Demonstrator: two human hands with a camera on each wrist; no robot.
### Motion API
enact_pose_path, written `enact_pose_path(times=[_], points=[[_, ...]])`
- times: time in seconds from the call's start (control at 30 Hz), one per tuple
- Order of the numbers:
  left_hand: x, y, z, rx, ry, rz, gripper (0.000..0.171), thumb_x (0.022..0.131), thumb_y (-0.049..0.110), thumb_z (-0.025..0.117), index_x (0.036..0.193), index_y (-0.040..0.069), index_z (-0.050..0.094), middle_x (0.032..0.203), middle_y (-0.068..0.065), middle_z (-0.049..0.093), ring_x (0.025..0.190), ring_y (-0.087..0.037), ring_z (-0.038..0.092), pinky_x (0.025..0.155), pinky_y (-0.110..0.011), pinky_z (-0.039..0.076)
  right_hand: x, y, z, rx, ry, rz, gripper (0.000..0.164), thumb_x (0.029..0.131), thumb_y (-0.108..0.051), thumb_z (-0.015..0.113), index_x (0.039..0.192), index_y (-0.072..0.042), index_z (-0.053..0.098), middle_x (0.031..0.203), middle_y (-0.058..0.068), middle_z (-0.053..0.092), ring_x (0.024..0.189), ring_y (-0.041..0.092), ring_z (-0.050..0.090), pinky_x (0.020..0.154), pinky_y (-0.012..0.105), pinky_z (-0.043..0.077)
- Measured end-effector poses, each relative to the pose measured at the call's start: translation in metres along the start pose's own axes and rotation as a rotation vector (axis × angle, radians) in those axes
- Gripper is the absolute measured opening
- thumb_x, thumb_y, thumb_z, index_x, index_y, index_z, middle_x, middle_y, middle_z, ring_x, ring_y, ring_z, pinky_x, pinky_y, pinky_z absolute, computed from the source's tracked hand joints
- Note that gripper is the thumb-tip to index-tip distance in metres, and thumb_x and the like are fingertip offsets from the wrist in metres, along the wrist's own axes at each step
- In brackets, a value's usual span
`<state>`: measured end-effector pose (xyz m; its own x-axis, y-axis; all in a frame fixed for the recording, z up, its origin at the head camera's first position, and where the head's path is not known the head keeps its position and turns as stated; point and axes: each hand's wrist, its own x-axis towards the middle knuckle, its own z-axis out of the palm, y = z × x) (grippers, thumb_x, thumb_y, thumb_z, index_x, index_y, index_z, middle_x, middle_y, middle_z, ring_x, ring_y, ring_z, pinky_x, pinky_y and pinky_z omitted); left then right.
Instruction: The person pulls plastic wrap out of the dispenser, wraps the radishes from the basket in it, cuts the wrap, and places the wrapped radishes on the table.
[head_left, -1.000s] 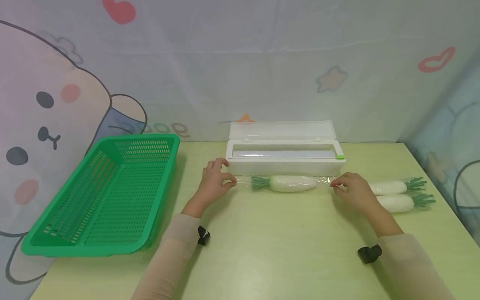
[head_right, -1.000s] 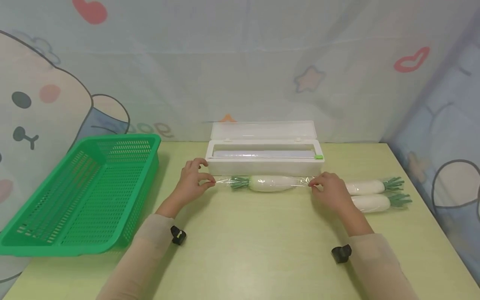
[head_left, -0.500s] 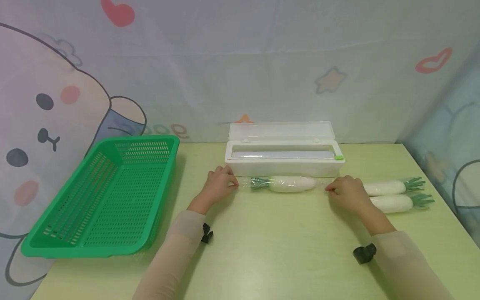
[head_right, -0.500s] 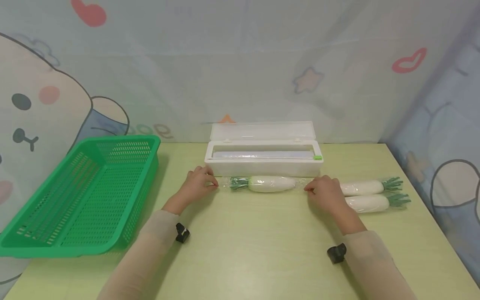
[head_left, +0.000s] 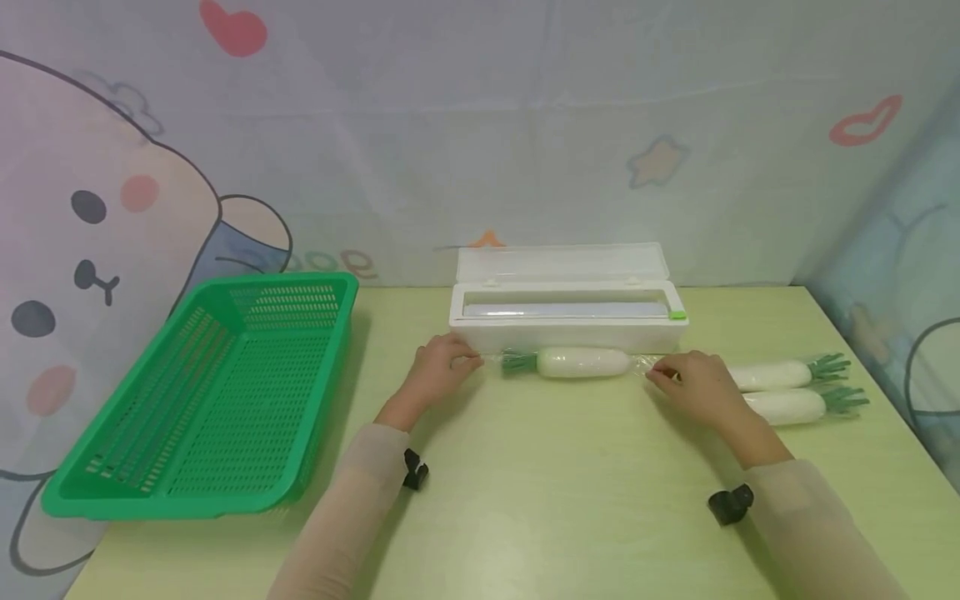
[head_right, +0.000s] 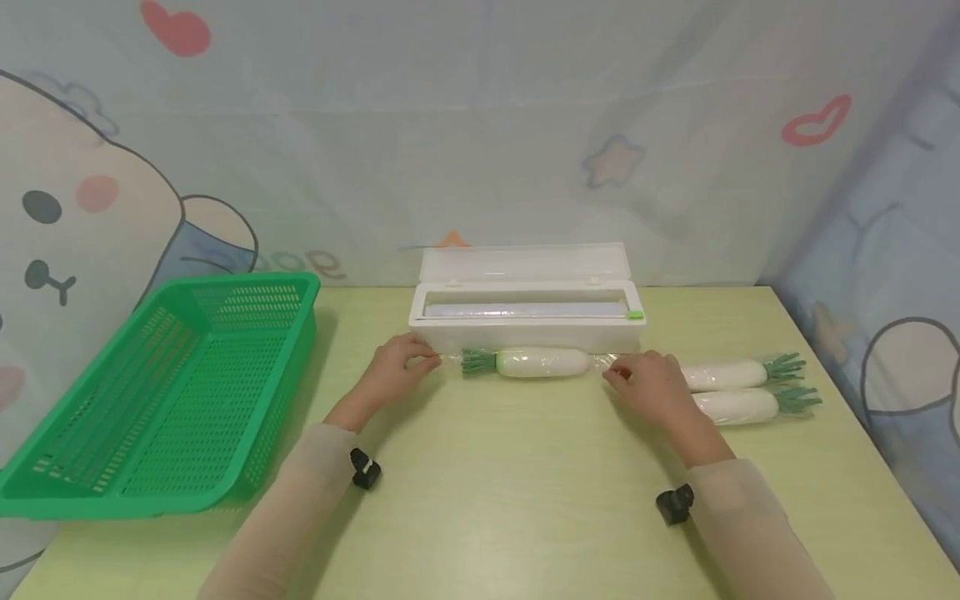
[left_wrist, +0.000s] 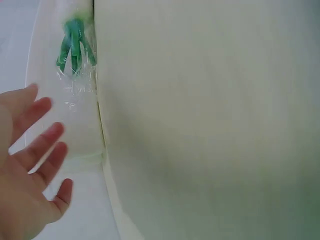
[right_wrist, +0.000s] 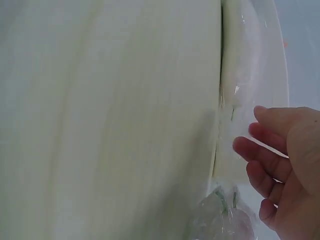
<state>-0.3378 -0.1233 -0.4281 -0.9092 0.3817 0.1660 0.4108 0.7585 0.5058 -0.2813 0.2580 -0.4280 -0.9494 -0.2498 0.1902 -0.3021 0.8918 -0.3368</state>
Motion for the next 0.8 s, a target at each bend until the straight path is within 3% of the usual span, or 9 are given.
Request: enact_pose_path(times=[0.13,0.27,0.43,0.5,0.63,0.8], points=[[0.0,0.001,-0.001,-0.025,0.061,0.049,0.026,0.092,0.023,0.065,0.111,0.006,0.071,0.12,-0.008,0.063,0.11,-0.03,0.055,0.088,-0.05,0.038,0.004,0.0,-0.005,0.01,0.028,0.012,0.029,0.095,-0.025,0.061,0.105,0.0,0.069,0.091,0.013,0.068,0.079,0.029,0.06,0.073,0.049,0.045],[0.004,0.003,0.002,0.053,0.025,0.057,0.033,0.093,0.026,0.064,0.119,0.006,0.068,0.127,-0.01,0.061,0.117,-0.03,0.053,0.091,-0.052,0.039,0.012,0.0,-0.008,0.03,0.008,0.046,0.04,0.096,-0.029,0.06,0.118,0.004,0.063,0.11,0.023,0.065,0.092,0.038,0.06,0.081,0.054,0.045],[0.013,0.009,0.009,0.085,-0.047,0.049,0.037,0.088,0.023,0.069,0.12,0.005,0.067,0.123,-0.01,0.064,0.121,-0.028,0.053,0.094,-0.056,0.038,0.024,0.003,-0.008,0.067,-0.125,0.085,0.05,0.094,-0.034,0.062,0.125,0.005,0.059,0.12,0.027,0.062,0.107,0.046,0.058,0.087,0.058,0.045],[0.015,0.011,0.011,0.117,-0.086,0.06,0.032,0.085,0.021,0.073,0.112,0.006,0.069,0.113,-0.008,0.068,0.112,-0.027,0.057,0.091,-0.055,0.039,0.028,0.003,-0.007,0.07,-0.17,0.087,0.047,0.092,-0.033,0.064,0.12,0.004,0.062,0.118,0.027,0.063,0.107,0.046,0.058,0.087,0.058,0.045],[0.02,0.014,0.014,0.197,-0.128,0.085,0.013,0.081,0.015,0.074,0.081,0.01,0.063,0.082,-0.003,0.064,0.084,-0.023,0.057,0.08,-0.05,0.043,0.033,0.004,-0.003,0.082,-0.205,0.07,0.036,0.089,-0.027,0.069,0.108,0.004,0.066,0.105,0.023,0.068,0.098,0.042,0.061,0.082,0.055,0.047],[0.023,0.017,0.017,0.24,-0.095,0.105,0.03,0.087,0.008,0.067,0.064,0.014,0.049,0.067,-0.002,0.055,0.068,-0.019,0.047,0.074,-0.045,0.044,0.034,0.006,0.003,0.063,-0.194,0.034,0.028,0.089,-0.019,0.066,0.101,0.005,0.068,0.094,0.018,0.07,0.088,0.037,0.064,0.078,0.052,0.049]])
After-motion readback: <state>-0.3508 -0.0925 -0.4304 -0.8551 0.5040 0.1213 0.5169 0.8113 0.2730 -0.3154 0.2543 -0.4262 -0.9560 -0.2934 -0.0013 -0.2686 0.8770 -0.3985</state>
